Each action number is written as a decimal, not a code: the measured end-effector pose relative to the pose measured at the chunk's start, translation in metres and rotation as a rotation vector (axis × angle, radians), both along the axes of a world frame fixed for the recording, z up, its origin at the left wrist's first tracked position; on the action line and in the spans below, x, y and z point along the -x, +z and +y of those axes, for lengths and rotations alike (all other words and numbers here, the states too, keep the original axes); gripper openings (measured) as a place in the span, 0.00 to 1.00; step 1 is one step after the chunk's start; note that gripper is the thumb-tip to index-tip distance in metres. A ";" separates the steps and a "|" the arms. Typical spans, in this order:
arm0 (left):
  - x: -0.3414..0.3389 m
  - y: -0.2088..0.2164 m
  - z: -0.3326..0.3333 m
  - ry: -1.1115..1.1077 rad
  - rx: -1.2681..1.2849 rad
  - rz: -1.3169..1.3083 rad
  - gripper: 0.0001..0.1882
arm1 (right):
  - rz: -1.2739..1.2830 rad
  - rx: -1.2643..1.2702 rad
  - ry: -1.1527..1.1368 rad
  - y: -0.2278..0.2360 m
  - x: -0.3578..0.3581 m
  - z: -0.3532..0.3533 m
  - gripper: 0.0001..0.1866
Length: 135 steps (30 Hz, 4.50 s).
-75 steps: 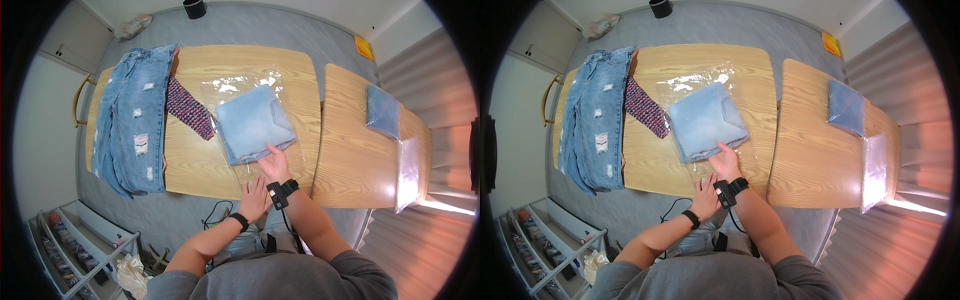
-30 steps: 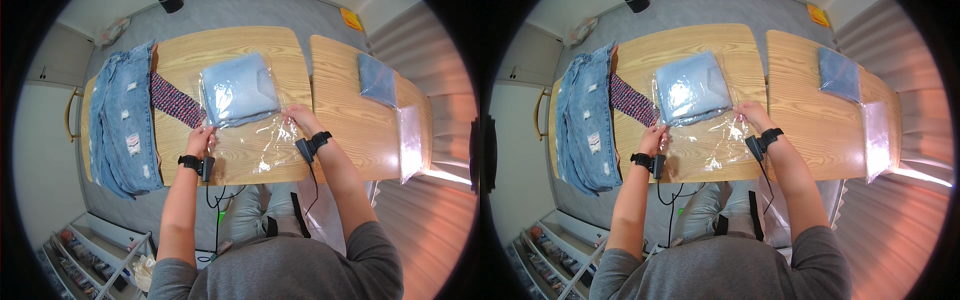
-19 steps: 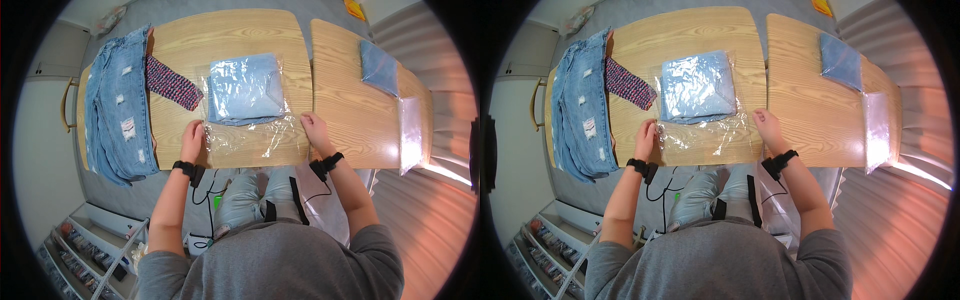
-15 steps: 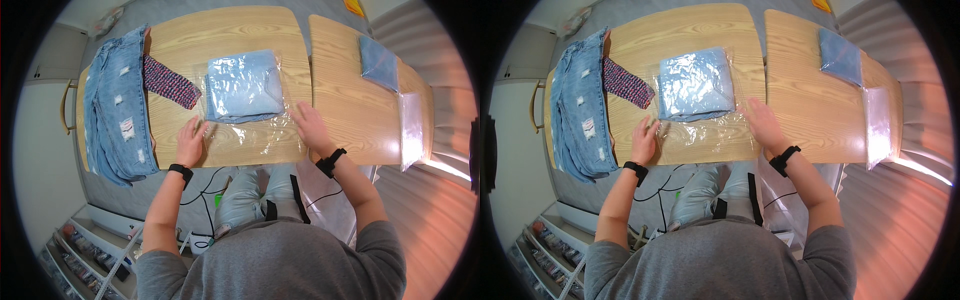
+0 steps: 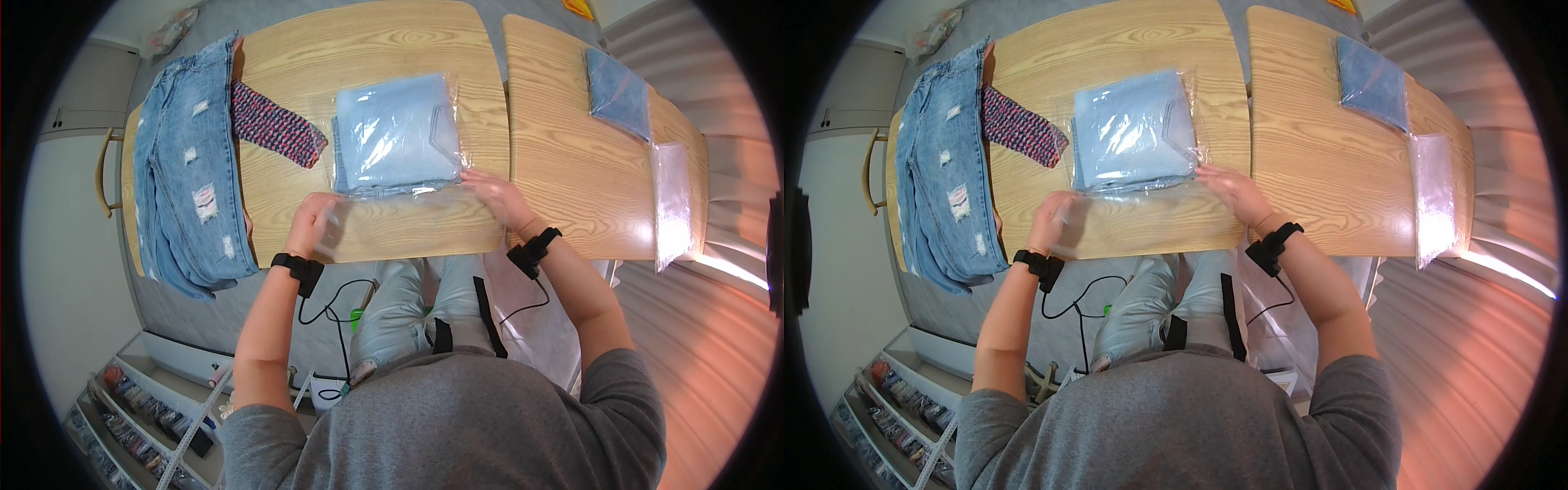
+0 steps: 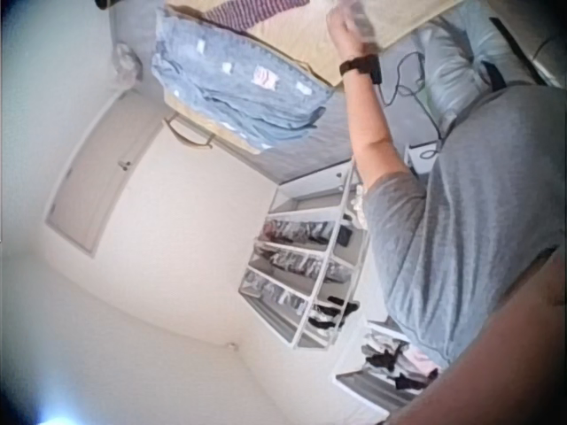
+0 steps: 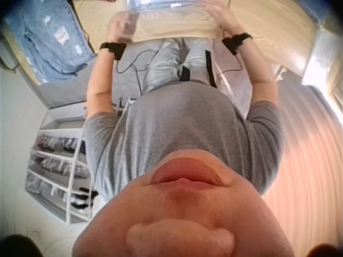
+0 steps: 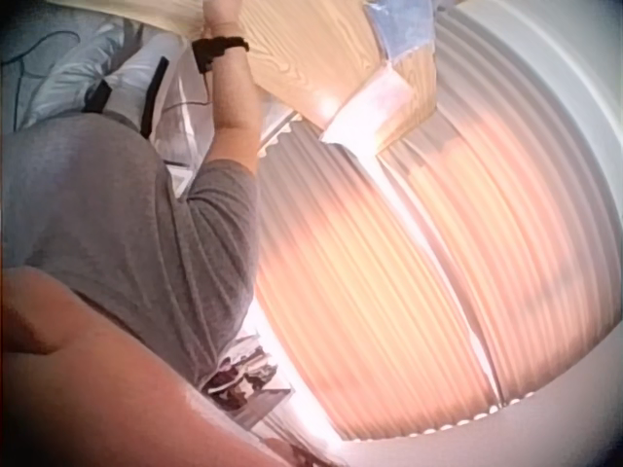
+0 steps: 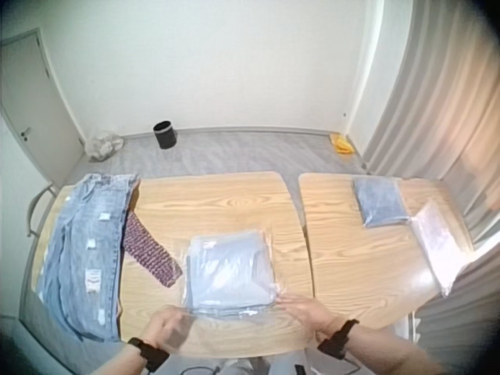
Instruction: Fold pairs of blue jeans and place them into individual clear plastic packaging bags.
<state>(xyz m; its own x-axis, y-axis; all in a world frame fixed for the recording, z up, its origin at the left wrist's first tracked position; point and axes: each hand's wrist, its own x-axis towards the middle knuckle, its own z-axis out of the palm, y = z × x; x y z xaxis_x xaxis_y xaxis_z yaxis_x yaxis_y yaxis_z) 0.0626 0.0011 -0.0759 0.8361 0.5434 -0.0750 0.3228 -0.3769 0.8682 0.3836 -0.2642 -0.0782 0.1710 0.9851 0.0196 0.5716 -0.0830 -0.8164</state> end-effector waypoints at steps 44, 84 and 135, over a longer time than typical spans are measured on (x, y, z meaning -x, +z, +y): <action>-0.013 -0.029 -0.007 0.504 0.405 0.036 0.22 | 0.141 0.188 -0.986 -0.029 0.027 0.077 0.19; -0.104 0.007 -0.006 -0.062 -0.783 0.353 0.36 | -0.708 0.025 -0.044 0.015 0.044 0.135 0.25; -0.111 0.007 0.031 -0.143 -0.452 0.225 0.34 | -0.737 -0.045 -0.010 0.036 0.020 0.124 0.21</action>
<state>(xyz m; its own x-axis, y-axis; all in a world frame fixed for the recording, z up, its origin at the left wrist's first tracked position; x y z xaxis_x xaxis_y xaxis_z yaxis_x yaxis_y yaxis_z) 0.1738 0.0320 -0.0687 0.8946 0.4446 -0.0454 0.4004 -0.7521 0.5235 0.3638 -0.1400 -0.0420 0.1067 0.9790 0.1735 0.9723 -0.0663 -0.2241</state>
